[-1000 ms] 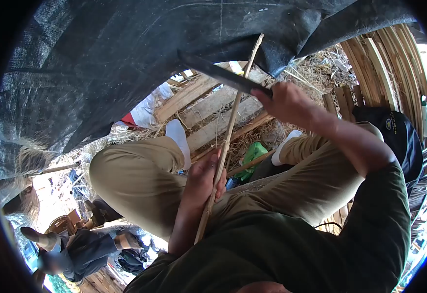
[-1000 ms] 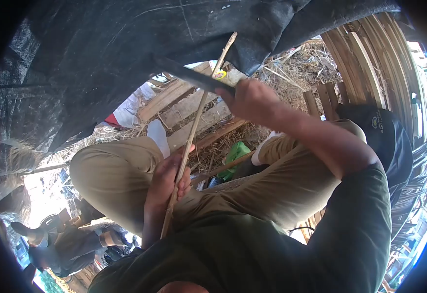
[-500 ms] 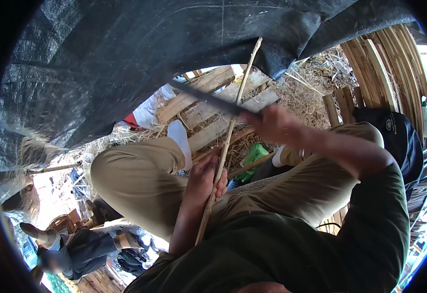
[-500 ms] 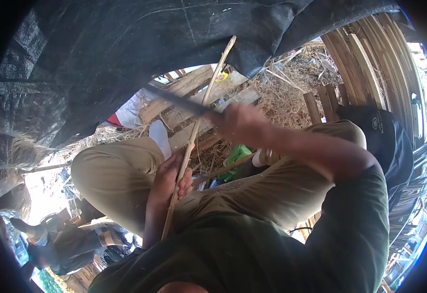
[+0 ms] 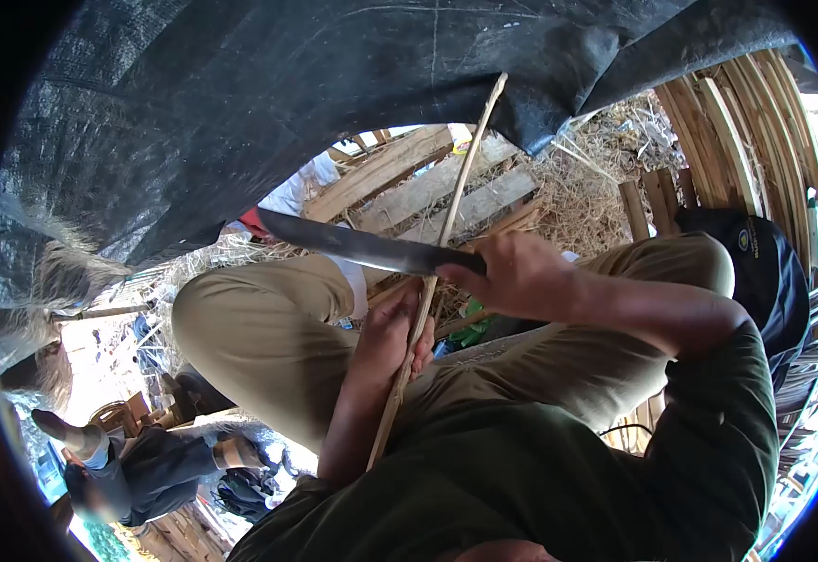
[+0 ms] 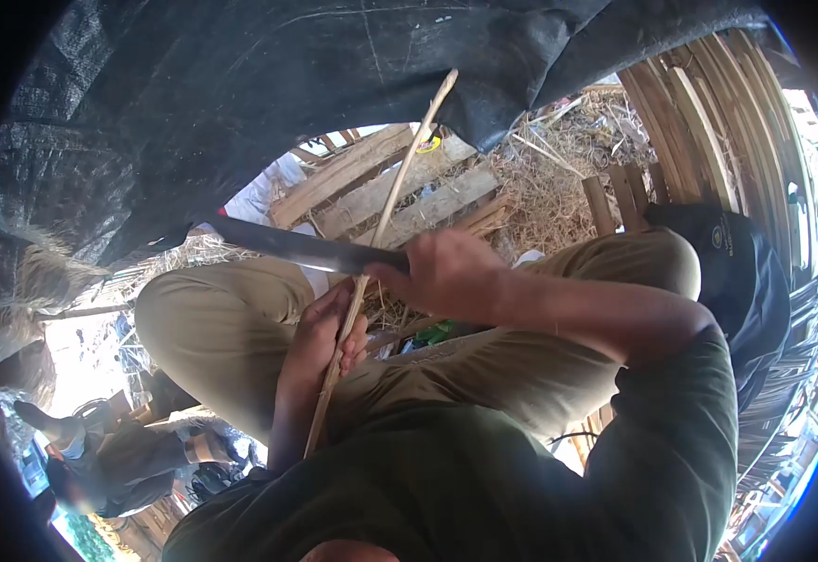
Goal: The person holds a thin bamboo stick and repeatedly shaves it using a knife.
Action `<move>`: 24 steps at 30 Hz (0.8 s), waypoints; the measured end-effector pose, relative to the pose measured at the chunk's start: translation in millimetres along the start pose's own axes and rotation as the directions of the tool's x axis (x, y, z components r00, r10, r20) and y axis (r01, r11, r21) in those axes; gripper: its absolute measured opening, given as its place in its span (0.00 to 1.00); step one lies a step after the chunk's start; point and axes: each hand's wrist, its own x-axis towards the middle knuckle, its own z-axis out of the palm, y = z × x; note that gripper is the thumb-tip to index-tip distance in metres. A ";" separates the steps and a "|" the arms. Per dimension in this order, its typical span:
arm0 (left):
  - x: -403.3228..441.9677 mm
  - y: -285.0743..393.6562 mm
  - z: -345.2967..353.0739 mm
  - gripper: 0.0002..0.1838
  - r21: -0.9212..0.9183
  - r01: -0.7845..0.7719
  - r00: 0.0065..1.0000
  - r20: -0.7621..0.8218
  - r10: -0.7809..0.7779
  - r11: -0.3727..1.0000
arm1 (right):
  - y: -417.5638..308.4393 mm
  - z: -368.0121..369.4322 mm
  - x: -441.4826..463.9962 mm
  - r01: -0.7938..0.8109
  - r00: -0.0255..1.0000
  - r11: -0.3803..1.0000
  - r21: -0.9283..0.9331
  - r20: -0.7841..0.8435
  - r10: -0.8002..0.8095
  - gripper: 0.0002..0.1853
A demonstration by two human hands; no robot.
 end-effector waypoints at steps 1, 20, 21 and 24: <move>-0.7 3.7 2.2 0.22 0.013 -0.013 1.000 -0.006 0.013 1.000 | -0.3 -1.6 -1.5 -0.011 1.000 0.999 0.051 -0.013 0.012 0.18; 6.0 2.1 18.4 0.12 0.032 -0.021 0.999 -0.043 0.022 0.999 | -19.4 -68.9 8.0 -0.439 0.887 0.685 0.581 0.402 0.227 0.42; 7.4 1.0 17.5 0.12 0.047 -0.017 0.999 -0.042 0.019 0.999 | -21.1 -70.2 8.6 -0.548 0.825 0.618 0.563 0.486 0.288 0.43; 11.2 -2.3 15.3 0.12 0.051 0.002 0.999 -0.034 0.000 0.999 | -18.3 -75.3 10.8 -0.605 0.788 0.473 0.641 0.569 0.235 0.45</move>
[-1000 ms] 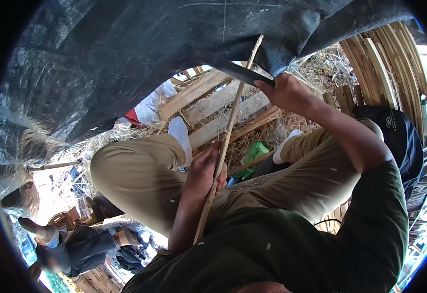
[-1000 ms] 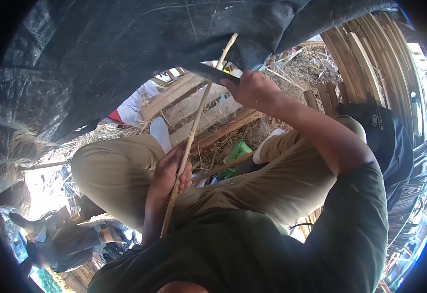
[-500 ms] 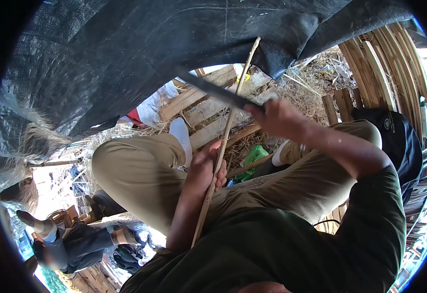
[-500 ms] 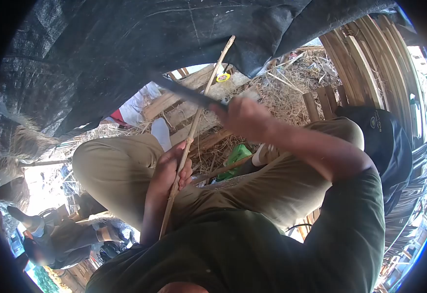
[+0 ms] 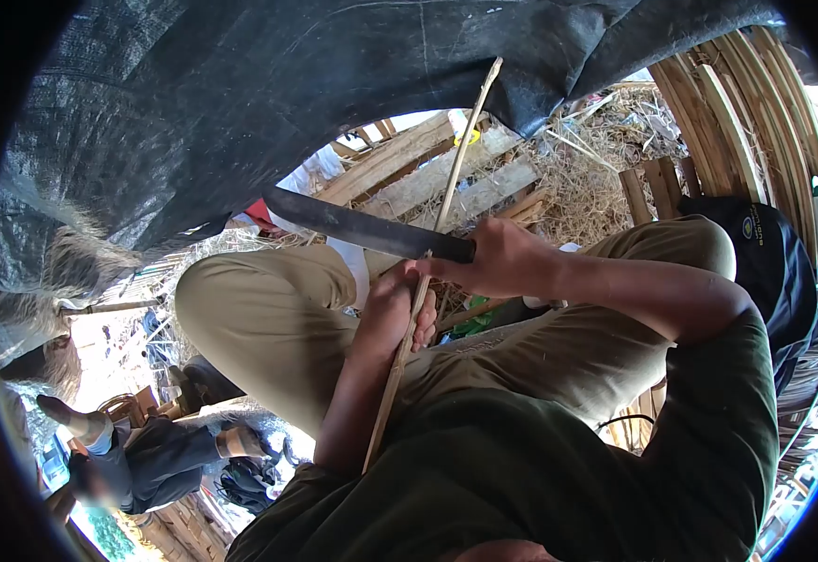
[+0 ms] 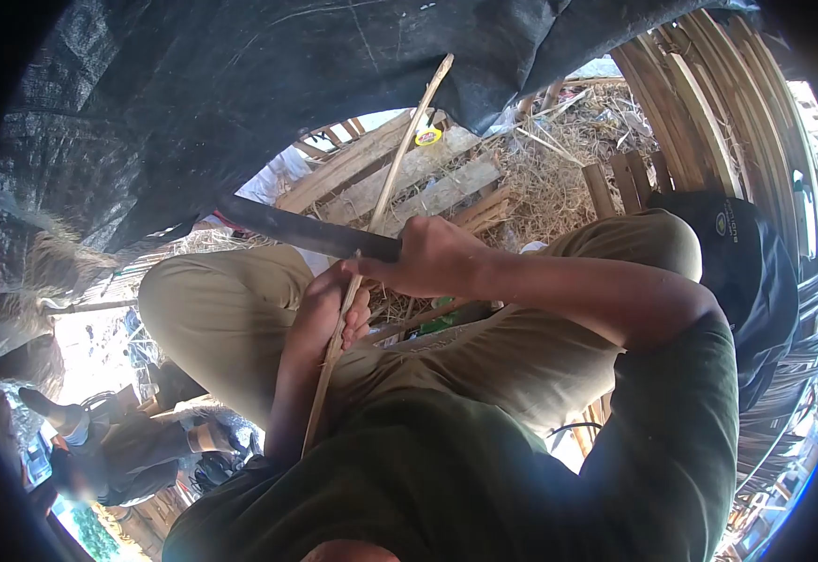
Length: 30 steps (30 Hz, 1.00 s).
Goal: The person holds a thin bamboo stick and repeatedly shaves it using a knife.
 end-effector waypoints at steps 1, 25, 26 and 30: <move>0.0 -1.2 -0.4 0.12 -0.022 0.005 1.000 0.006 -0.005 1.000 | 3.4 1.5 1.6 -0.007 1.000 0.999 0.047 0.016 0.007 0.44; 19.6 -5.9 -5.5 0.24 -0.165 0.088 0.995 0.057 -0.080 0.982 | -6.0 -19.1 -45.9 -0.443 0.800 0.276 0.853 0.515 -0.307 0.39; 16.8 -9.9 -6.4 0.25 -0.199 0.123 0.991 0.078 -0.109 0.972 | -11.4 -34.1 -50.1 -0.395 0.851 0.271 0.878 0.461 -0.253 0.39; 9.8 -10.7 -8.3 0.25 -0.065 0.045 0.993 0.116 -0.037 0.997 | 8.4 -56.3 -38.3 -0.102 0.982 0.366 0.925 0.152 -0.109 0.38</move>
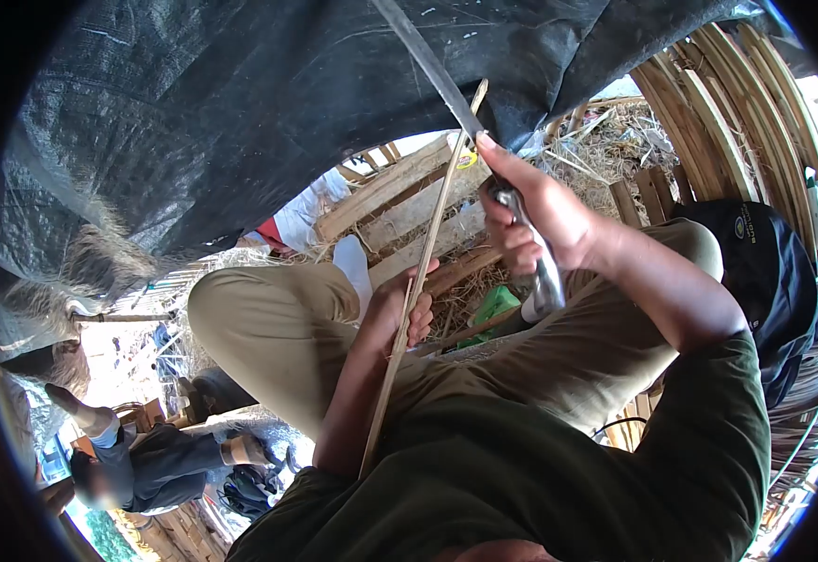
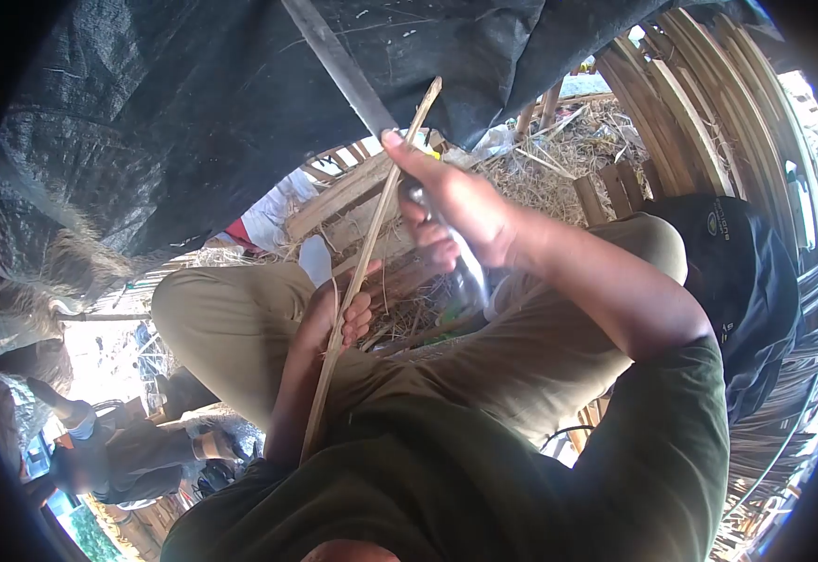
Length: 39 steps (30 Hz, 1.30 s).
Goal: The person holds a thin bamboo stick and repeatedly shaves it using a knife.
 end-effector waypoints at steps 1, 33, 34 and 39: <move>-0.8 -2.1 -2.9 0.26 0.001 -0.013 1.000 0.010 0.013 1.000 | -3.2 -1.9 1.1 0.026 0.973 0.987 -0.161 -0.223 -0.062 0.37; -101.8 -35.3 -15.8 0.20 -0.120 0.052 0.993 -0.098 -0.064 0.991 | -5.1 -84.2 53.2 -0.106 0.746 0.220 -0.970 -0.224 -0.627 0.27; -101.8 -36.2 -16.3 0.21 -0.087 0.061 0.986 -0.148 -0.073 0.994 | -5.4 -83.0 51.7 -0.106 0.749 0.230 -0.967 -0.230 -0.622 0.27; -74.3 -48.9 -34.0 0.21 0.061 0.106 0.974 -0.206 -0.091 0.993 | -9.7 -72.6 42.1 -0.135 0.798 0.215 -0.967 -0.235 -0.555 0.28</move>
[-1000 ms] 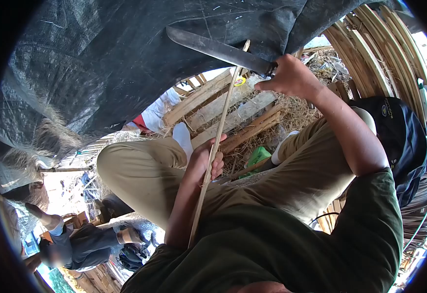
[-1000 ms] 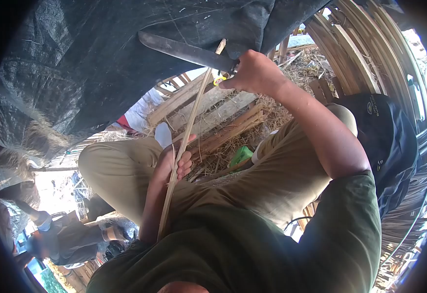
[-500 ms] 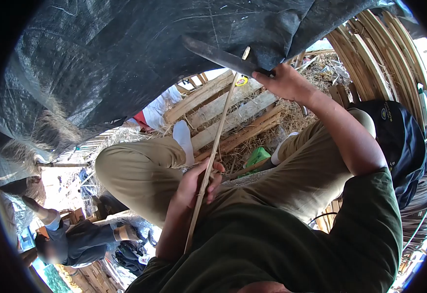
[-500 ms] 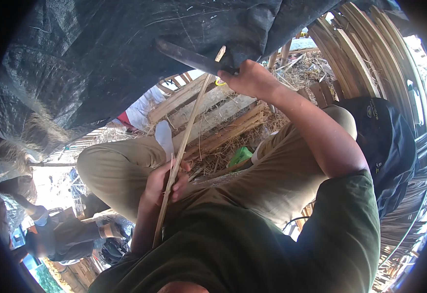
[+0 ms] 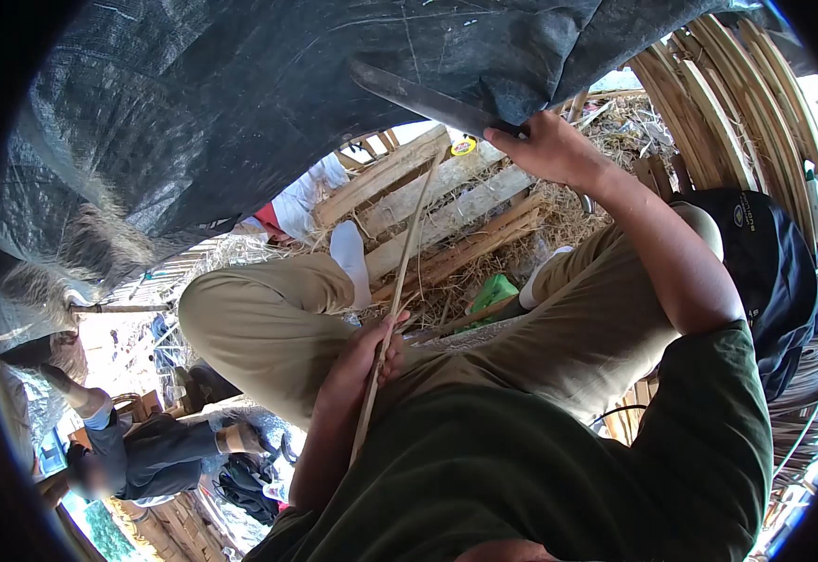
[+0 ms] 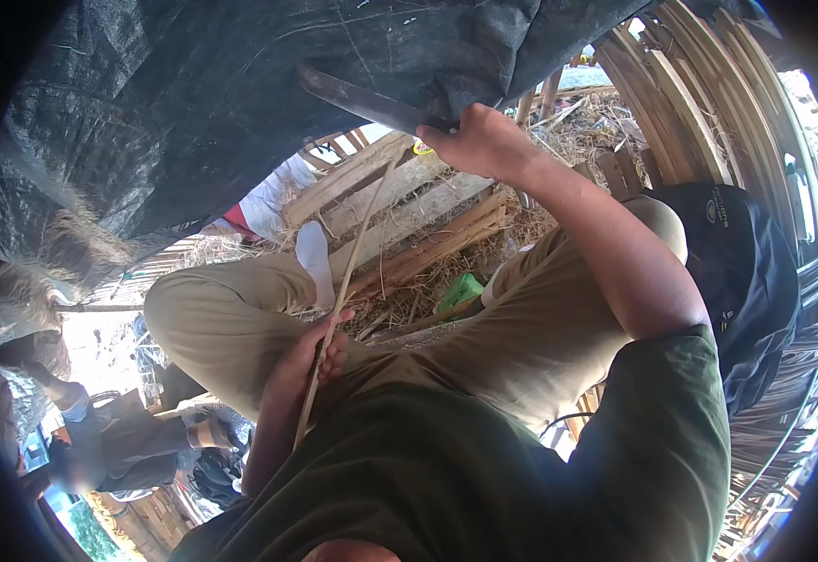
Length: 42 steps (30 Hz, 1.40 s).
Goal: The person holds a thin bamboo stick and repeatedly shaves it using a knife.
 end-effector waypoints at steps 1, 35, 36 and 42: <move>8.2 -1.2 -3.1 0.21 0.024 0.006 1.000 0.010 -0.006 1.000 | -1.1 -1.0 -1.1 -0.003 1.000 1.000 -0.003 0.018 0.003 0.28; 160.0 49.5 -1.9 0.20 -0.013 -0.009 0.997 0.083 0.010 1.000 | 5.0 -0.2 15.2 -0.118 0.992 0.991 -0.069 0.027 0.120 0.31; 159.7 49.2 -5.4 0.20 0.000 -0.025 0.996 0.089 0.025 1.000 | 7.7 3.1 16.1 -0.079 0.997 0.996 -0.049 0.002 0.079 0.34; 155.5 60.8 -16.9 0.20 0.021 -0.051 0.999 -0.019 0.051 0.998 | 2.5 -3.3 13.4 -0.080 0.995 0.997 -0.011 0.061 0.081 0.33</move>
